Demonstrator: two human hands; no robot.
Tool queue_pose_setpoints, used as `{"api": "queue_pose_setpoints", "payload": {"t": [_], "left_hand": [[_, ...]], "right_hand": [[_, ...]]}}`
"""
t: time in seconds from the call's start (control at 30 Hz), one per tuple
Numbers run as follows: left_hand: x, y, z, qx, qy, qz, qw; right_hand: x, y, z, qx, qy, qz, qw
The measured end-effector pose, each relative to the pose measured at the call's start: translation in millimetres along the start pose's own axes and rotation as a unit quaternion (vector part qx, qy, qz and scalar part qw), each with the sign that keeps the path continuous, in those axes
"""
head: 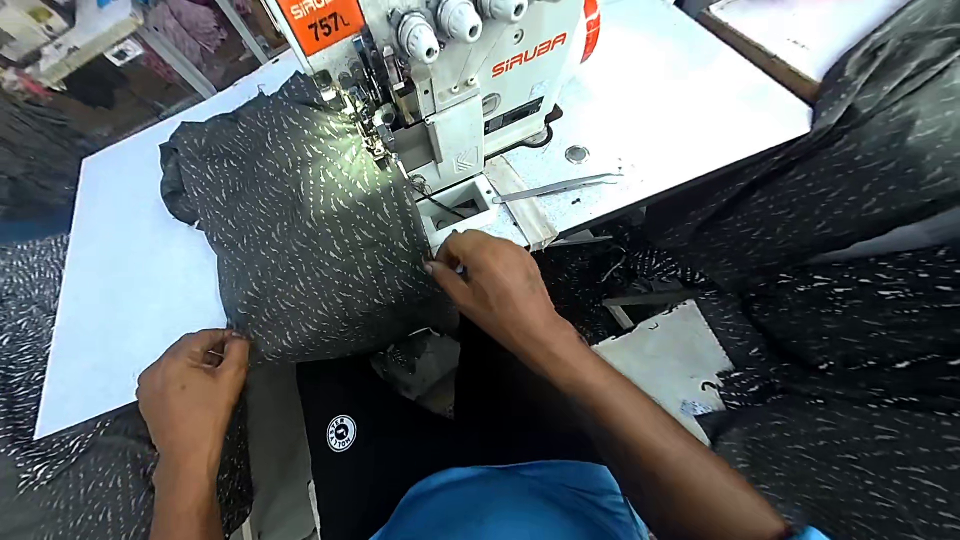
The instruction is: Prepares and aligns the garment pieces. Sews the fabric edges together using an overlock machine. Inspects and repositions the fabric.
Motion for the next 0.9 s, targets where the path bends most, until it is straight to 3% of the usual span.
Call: {"api": "queue_pose_setpoints", "payload": {"t": [0.17, 0.27, 0.33, 0.4, 0.47, 0.53, 0.63, 0.7, 0.8, 0.9], "left_hand": [[-2.0, -10.9, -6.3, 0.018, 0.007, 0.035, 0.999], [-12.3, -18.9, -6.7, 0.006, 0.015, 0.05, 0.999], [-17.4, -23.9, -7.7, -0.002, 0.019, 0.05, 0.999], [-22.0, -27.3, -9.3, -0.007, 0.029, 0.047, 0.998], [-24.7, -27.1, -10.6, -0.015, 0.043, 0.042, 0.998], [-24.5, -23.3, -11.3, -0.016, 0.057, 0.03, 0.998], [-28.2, -20.9, -12.9, 0.001, 0.056, 0.037, 0.998], [-27.9, -25.3, -14.3, 0.018, 0.048, 0.058, 0.997], [-27.6, -37.8, -11.6, 0.04, 0.07, 0.103, 0.991], [-31.8, -55.2, -4.3, 0.067, 0.094, 0.156, 0.981]], "right_hand": [[7.4, -16.2, -14.0, -0.099, -0.022, 0.064, 0.993], [-3.3, -20.5, -26.8, -0.281, -0.007, -0.001, 0.96], [-8.6, -5.4, -25.6, -0.427, 0.067, -0.087, 0.897], [-7.8, 11.4, -22.6, -0.547, 0.159, -0.163, 0.805], [-9.5, 20.4, -19.9, -0.579, 0.212, -0.18, 0.766], [-17.5, 22.4, -18.6, -0.565, 0.229, -0.154, 0.777], [-35.0, 16.3, -15.3, -0.505, 0.217, -0.092, 0.83], [-41.3, 16.6, -12.2, -0.469, 0.2, -0.115, 0.852], [-35.5, 18.1, -13.7, -0.504, 0.195, -0.233, 0.808], [-21.8, 4.4, -23.7, -0.569, 0.183, -0.27, 0.754]]}}
Point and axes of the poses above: each hand's wrist, its own x-axis away from the middle knuckle, its own y-axis out of the palm, z = x × y, the point moved 6 cm from there along -x, towards the middle knuckle, and after that the axes turned 5 degrees about z, right-handed, at the moved point
